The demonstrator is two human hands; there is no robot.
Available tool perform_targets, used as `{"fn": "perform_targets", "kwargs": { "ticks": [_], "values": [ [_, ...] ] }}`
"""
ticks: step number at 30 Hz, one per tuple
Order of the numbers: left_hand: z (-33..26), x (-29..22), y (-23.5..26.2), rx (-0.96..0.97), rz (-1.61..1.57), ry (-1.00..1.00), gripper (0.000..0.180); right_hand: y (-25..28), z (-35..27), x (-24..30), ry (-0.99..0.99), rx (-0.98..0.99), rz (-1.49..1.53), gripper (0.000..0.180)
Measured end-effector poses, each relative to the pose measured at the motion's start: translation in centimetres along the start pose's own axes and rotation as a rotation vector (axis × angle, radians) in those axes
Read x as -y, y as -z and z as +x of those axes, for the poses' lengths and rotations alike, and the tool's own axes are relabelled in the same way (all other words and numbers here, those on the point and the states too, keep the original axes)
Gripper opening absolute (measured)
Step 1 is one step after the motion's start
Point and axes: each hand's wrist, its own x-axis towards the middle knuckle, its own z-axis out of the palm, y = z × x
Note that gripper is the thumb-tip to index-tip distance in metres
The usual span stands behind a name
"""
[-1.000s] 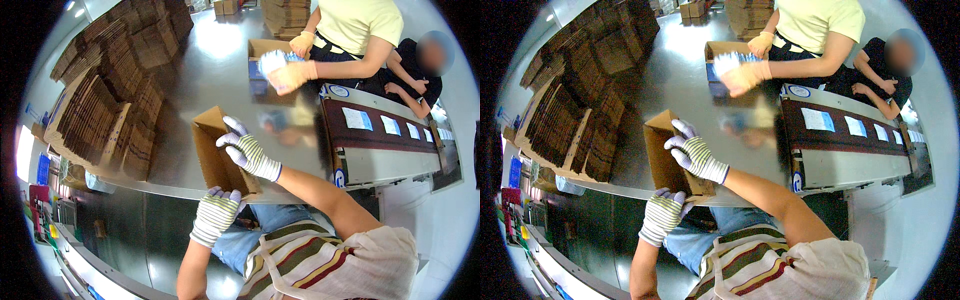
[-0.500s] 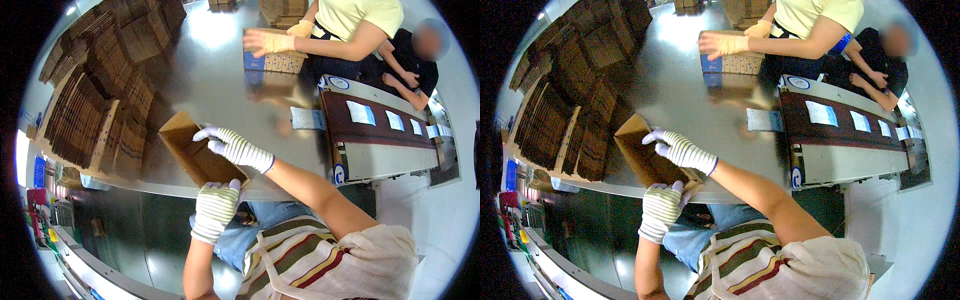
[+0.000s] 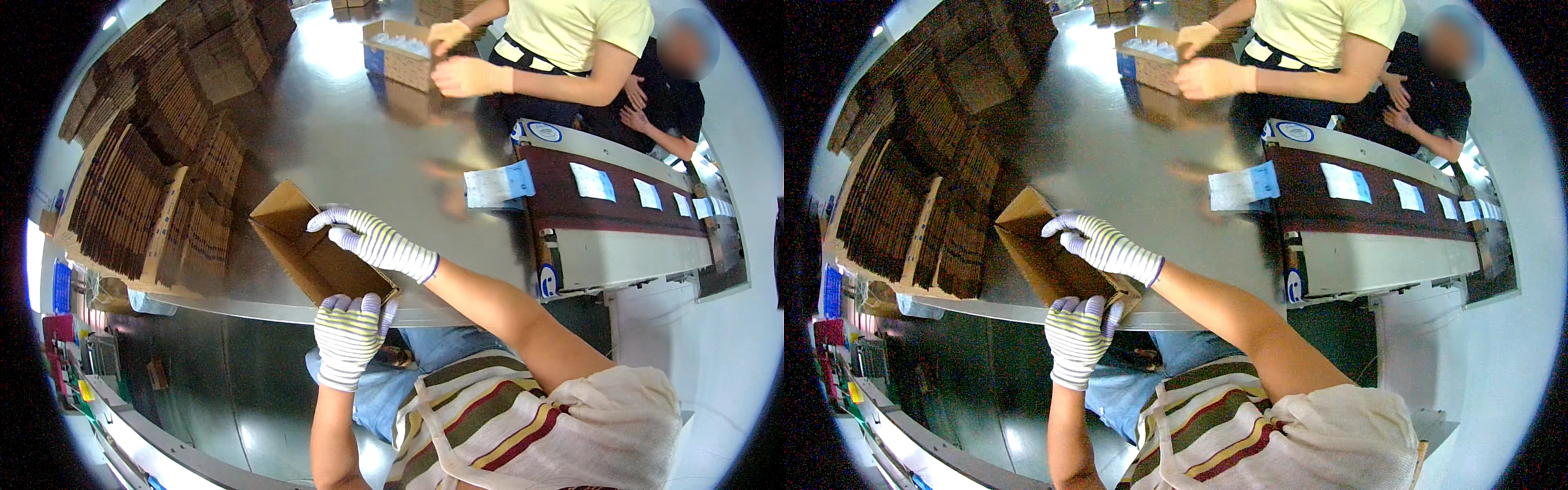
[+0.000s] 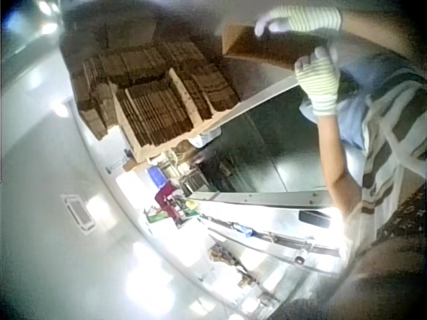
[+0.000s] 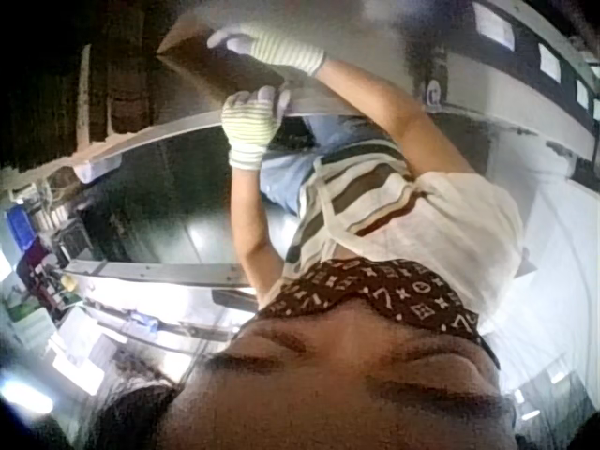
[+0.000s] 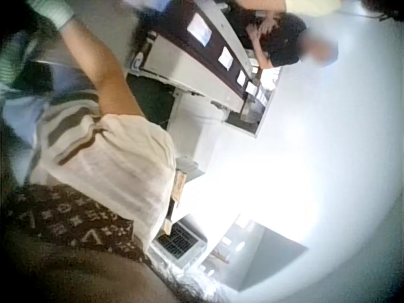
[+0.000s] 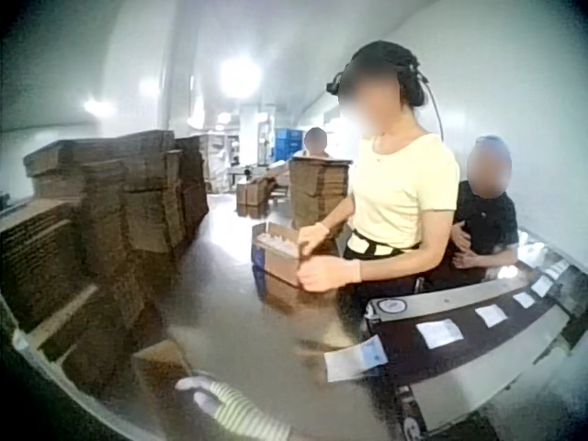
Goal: The person packs items from a stack into a cardboard box by hand, then closes the box and moves it aside.
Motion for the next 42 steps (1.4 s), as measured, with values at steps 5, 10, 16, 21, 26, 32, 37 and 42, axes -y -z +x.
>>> {"fn": "perform_targets", "kwargs": {
  "ticks": [5, 10, 16, 21, 26, 32, 37, 42],
  "values": [
    [0.0, -0.2, -0.2, 0.001, -0.008, 0.006, 0.024, 0.0, -0.2, -0.8, 0.04, -0.024, 0.063, 0.025],
    [-0.1, -0.3, -0.1, -0.029, -0.008, 0.01, 0.024, -0.1, -0.2, -0.3, 0.068, -0.042, 0.014, 0.024],
    [0.2, -0.3, -0.3, -0.014, 0.002, 0.004, 0.024, 0.1, -0.2, -1.3, 0.08, -0.022, 0.1, 0.025],
    [0.2, -0.4, 0.3, 0.103, 0.013, 0.02, 0.024, 0.3, -1.7, -0.1, 0.0, -0.127, -0.066, 0.033],
    [0.8, -0.8, 0.6, 0.168, -0.017, 0.028, 0.024, 5.5, -5.1, -0.8, 0.009, -0.019, -0.521, 0.037],
    [0.9, -1.0, 0.7, 0.125, 0.018, -0.007, 0.021, 21.0, -7.7, -1.4, -0.45, 0.006, -0.774, 0.027],
    [0.9, -0.9, 0.9, 0.154, 0.002, 0.01, 0.02, 32.0, -10.0, 1.2, -0.65, 0.106, -1.366, 0.029],
    [0.5, -0.8, 0.9, 0.158, -0.012, 0.028, 0.022, 39.3, -13.1, 2.0, -0.803, 0.338, -1.449, 0.053]
  ]
}}
